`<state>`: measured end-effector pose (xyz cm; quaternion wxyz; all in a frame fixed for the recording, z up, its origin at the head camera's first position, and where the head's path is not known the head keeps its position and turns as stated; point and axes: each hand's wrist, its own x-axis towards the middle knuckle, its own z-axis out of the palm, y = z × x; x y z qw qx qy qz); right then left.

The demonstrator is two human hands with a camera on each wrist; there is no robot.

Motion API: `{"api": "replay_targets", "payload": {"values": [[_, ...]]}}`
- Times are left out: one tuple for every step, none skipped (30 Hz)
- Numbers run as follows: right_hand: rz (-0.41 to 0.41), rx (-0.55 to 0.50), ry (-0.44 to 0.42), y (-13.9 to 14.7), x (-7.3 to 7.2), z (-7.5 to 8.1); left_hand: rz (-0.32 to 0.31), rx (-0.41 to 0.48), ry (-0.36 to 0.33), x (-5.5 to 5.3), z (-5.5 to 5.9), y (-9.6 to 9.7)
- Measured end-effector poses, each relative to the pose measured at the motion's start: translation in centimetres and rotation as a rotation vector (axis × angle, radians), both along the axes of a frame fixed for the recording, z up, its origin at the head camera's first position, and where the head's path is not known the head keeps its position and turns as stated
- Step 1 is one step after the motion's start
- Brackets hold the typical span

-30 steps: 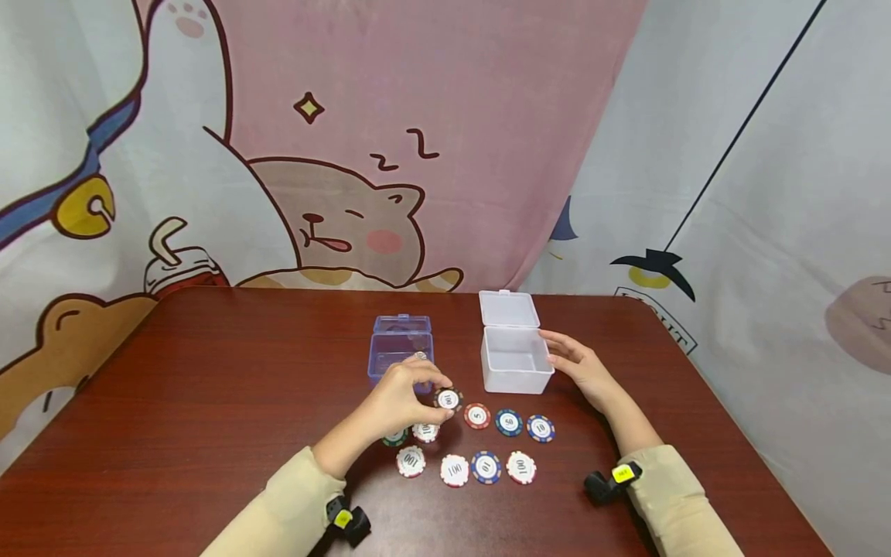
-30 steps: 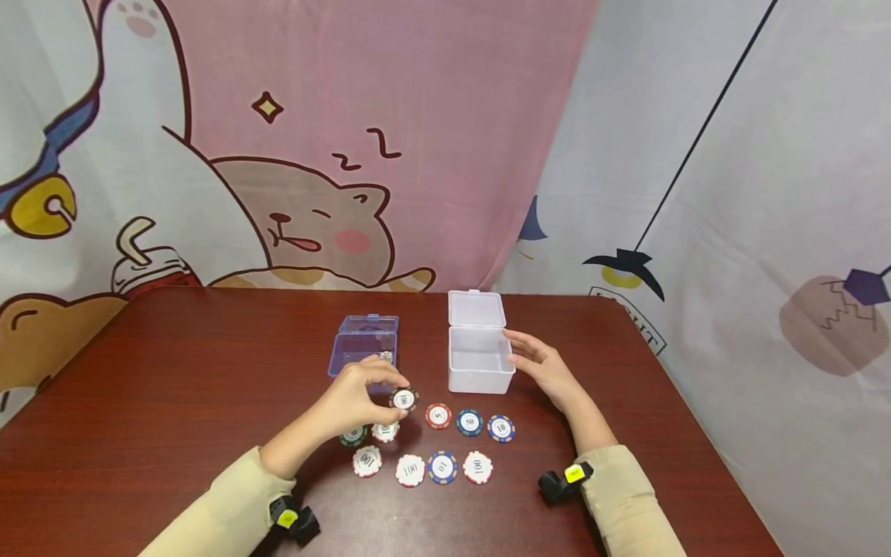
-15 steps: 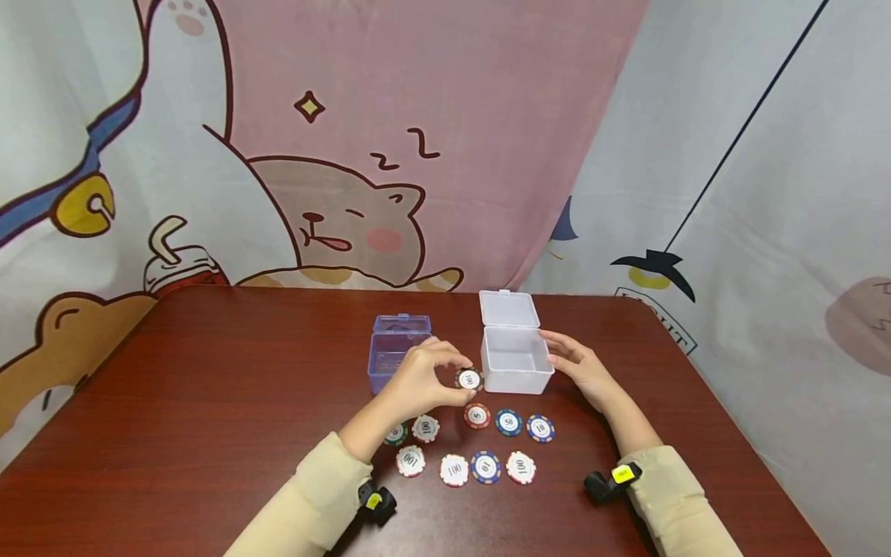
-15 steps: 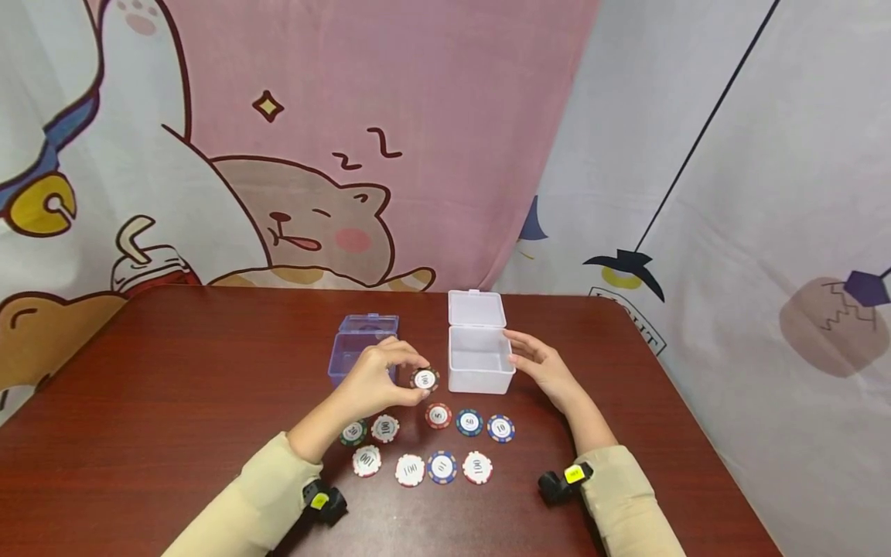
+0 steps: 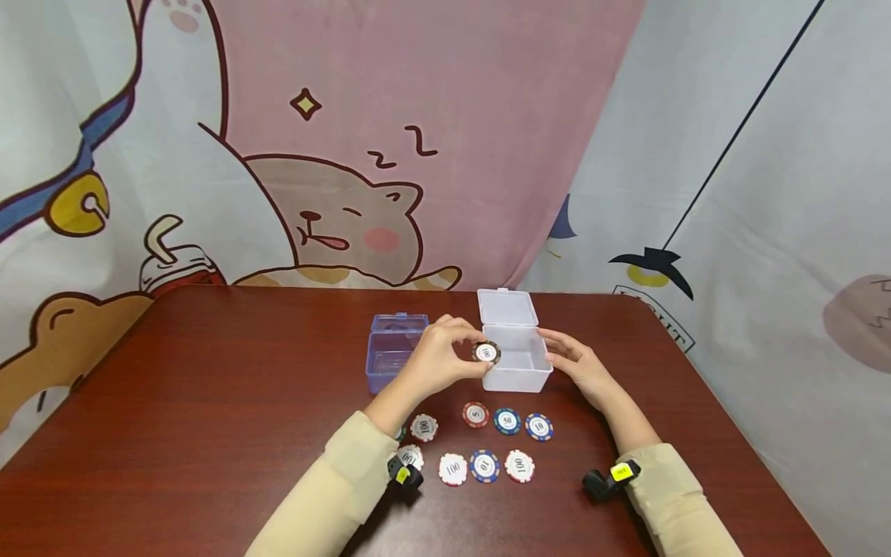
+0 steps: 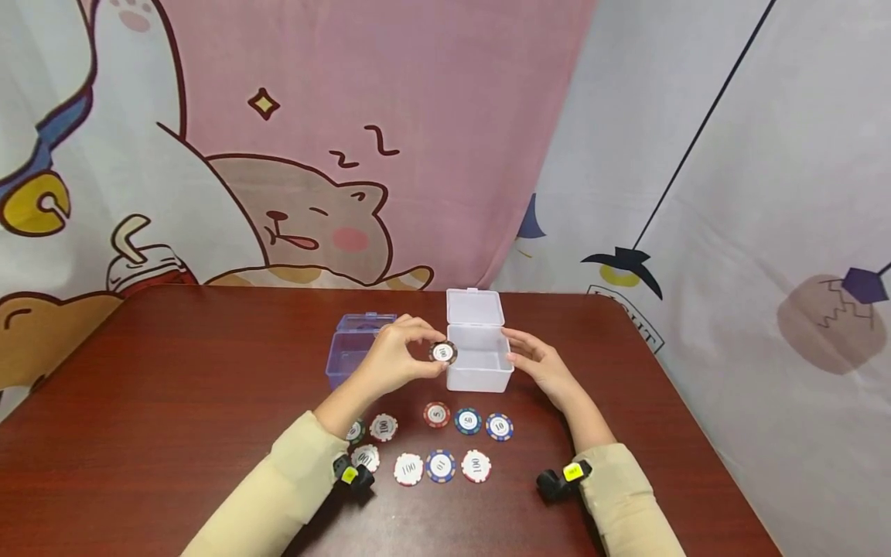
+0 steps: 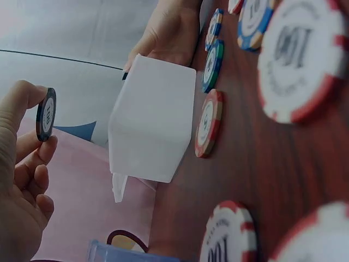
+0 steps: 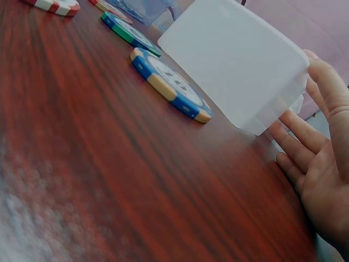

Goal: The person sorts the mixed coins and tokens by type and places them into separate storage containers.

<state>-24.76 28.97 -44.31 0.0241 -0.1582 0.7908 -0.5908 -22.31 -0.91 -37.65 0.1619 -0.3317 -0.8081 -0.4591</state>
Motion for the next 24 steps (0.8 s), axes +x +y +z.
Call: {"api": "replay_targets", "payload": {"values": [[0.003,0.0,0.002,0.0,0.0,0.0,0.007,-0.001,-0.006,-0.2,0.0,0.2],[0.004,-0.002,0.003,0.0,0.0,0.0,0.015,-0.003,-0.01,-0.4,0.1,0.4],[0.005,-0.002,0.004,-0.1,0.0,0.0,0.023,-0.006,-0.011,-0.5,0.1,0.6],[0.007,-0.002,0.005,-0.1,0.0,0.0,0.031,-0.009,-0.012,-0.7,0.1,0.8],[0.008,-0.002,0.006,-0.1,0.0,0.0,0.038,-0.012,-0.007,-0.9,0.1,1.0],[0.007,-0.001,0.005,-0.1,0.0,0.1,0.043,-0.012,-0.003,-1.0,0.0,1.2],[0.005,0.0,0.005,-0.1,0.0,0.1,0.048,-0.014,0.006,-1.2,0.0,1.4],[0.002,0.002,0.005,0.0,0.0,0.1,0.054,-0.017,0.011,-1.3,0.0,1.6],[-0.001,0.003,0.003,-0.1,0.0,0.1,0.058,-0.021,0.016,-1.4,-0.1,1.8],[-0.004,0.006,0.003,-0.1,0.0,0.1,0.065,-0.026,0.023,-1.6,-0.2,2.0],[-0.007,0.01,0.001,-0.1,0.0,0.2,0.072,-0.031,0.029,-1.7,-0.2,2.2],[-0.01,0.013,0.0,-0.1,0.0,0.3,0.081,-0.036,0.032,-1.8,-0.3,2.3],[-0.011,0.017,0.0,-0.1,0.0,0.3,0.09,-0.041,0.035,-2.0,-0.4,2.5],[-0.011,0.019,-0.001,-0.1,0.0,0.3,0.101,-0.047,0.036,-2.1,-0.5,2.6],[-0.01,0.02,-0.002,-0.1,0.0,0.3,0.111,-0.051,0.038,-2.2,-0.6,2.8],[-0.011,0.022,-0.004,-0.1,0.0,0.3,0.12,-0.052,0.037,-2.3,-0.7,3.0],[-0.011,0.022,-0.005,-0.2,0.1,0.3,0.128,-0.053,0.038,-2.4,-0.8,3.1],[-0.011,0.022,-0.006,-0.2,0.1,0.3,0.137,-0.057,0.037,-2.5,-0.9,3.3],[-0.012,0.021,-0.006,-0.2,0.1,0.3,0.145,-0.062,0.035,-2.5,-1.0,3.4],[-0.012,0.02,-0.007,-0.2,0.1,0.3,0.154,-0.067,0.032,-2.6,-1.1,3.6],[-0.013,0.02,-0.008,-0.2,0.1,0.3,0.162,-0.074,0.028,-2.6,-1.2,3.7],[-0.013,0.021,-0.008,-0.2,0.1,0.3,0.174,-0.083,0.027,-2.7,-1.4,3.9],[-0.012,0.02,-0.008,-0.2,0.0,0.2,0.186,-0.093,0.026,-2.7,-1.5,4.0],[-0.011,0.019,-0.007,-0.2,0.0,0.2,0.199,-0.105,0.023,-2.7,-1.7,4.1]]}}
